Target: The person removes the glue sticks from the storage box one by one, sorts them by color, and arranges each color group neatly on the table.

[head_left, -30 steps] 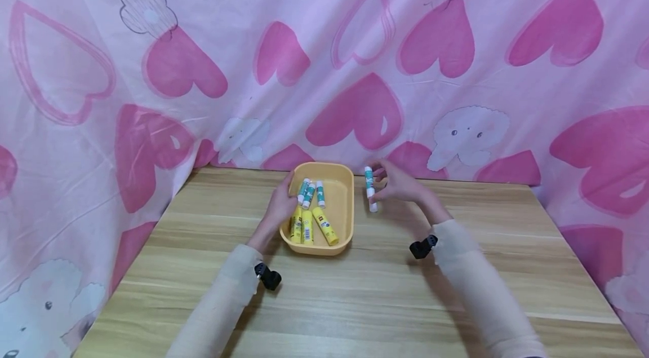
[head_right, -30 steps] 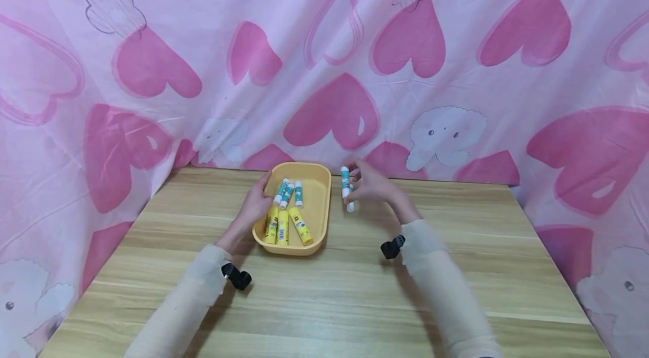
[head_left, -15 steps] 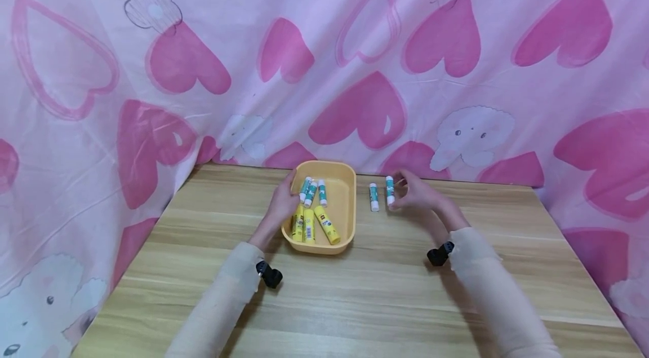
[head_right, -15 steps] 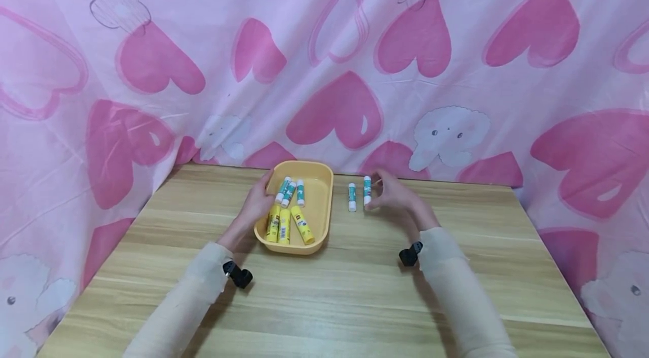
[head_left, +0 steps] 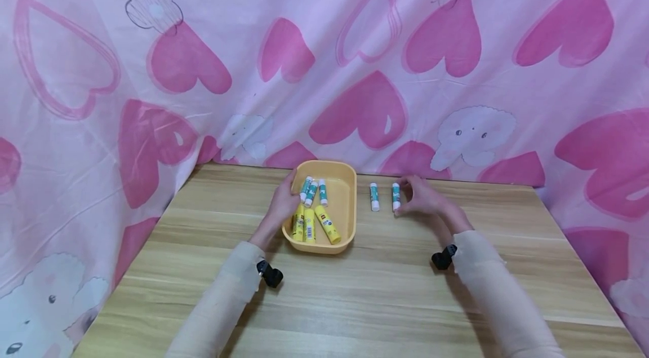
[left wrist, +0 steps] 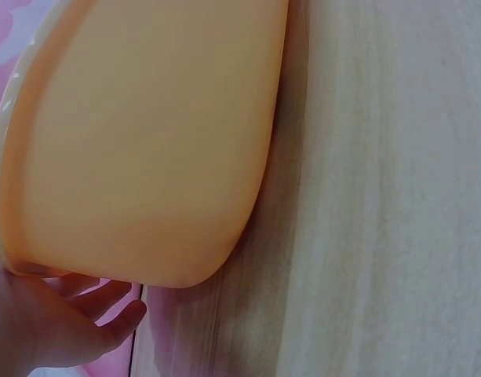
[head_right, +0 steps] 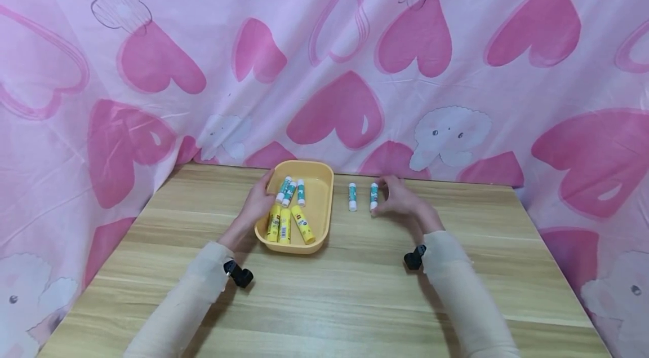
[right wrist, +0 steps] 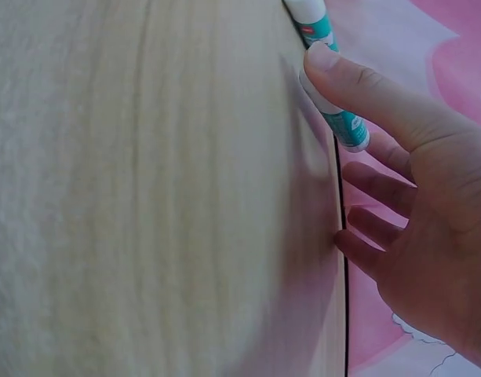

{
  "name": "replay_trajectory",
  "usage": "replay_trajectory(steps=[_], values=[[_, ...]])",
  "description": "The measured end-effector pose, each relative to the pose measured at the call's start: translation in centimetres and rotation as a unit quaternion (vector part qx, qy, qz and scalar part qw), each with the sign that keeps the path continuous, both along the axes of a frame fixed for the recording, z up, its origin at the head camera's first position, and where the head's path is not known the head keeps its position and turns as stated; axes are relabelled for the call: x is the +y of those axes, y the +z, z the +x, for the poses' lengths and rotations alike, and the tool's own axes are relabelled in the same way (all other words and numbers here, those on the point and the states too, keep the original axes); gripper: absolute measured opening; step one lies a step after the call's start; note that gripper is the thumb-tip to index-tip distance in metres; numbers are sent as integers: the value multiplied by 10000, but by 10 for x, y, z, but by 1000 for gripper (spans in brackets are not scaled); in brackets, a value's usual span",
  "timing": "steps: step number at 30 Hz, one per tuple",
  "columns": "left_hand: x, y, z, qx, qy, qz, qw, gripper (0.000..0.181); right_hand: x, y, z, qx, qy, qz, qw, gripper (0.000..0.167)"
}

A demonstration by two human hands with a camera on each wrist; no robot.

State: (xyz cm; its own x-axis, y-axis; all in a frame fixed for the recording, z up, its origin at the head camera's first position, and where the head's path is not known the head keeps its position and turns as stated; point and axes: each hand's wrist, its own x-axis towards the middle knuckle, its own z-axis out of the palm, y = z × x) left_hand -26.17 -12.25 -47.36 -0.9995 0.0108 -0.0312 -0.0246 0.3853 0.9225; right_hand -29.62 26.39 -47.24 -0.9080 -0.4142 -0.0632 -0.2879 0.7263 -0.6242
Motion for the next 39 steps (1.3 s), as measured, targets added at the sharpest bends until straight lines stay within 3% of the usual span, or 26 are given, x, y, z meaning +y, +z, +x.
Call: replay_trajectory(steps=[12, 19, 30, 39], values=[[-1, -1, -2, 19, 1, -112, 9999, 83, -1, -3, -1, -29, 84, 165, 9998, 88], [-1, -1, -1, -59, 0, -102, 9999, 84, 2, 1, 6, -231, -27, 221, 9995, 96], [0, 2, -3, -39, 35, -140, 9999, 82, -20, 24, 13, 411, -14, -151, 9990, 74], [0, 3, 0, -147, 49, -66, 9999, 83, -42, 33, 9, 839, 336, -219, 9957, 73]])
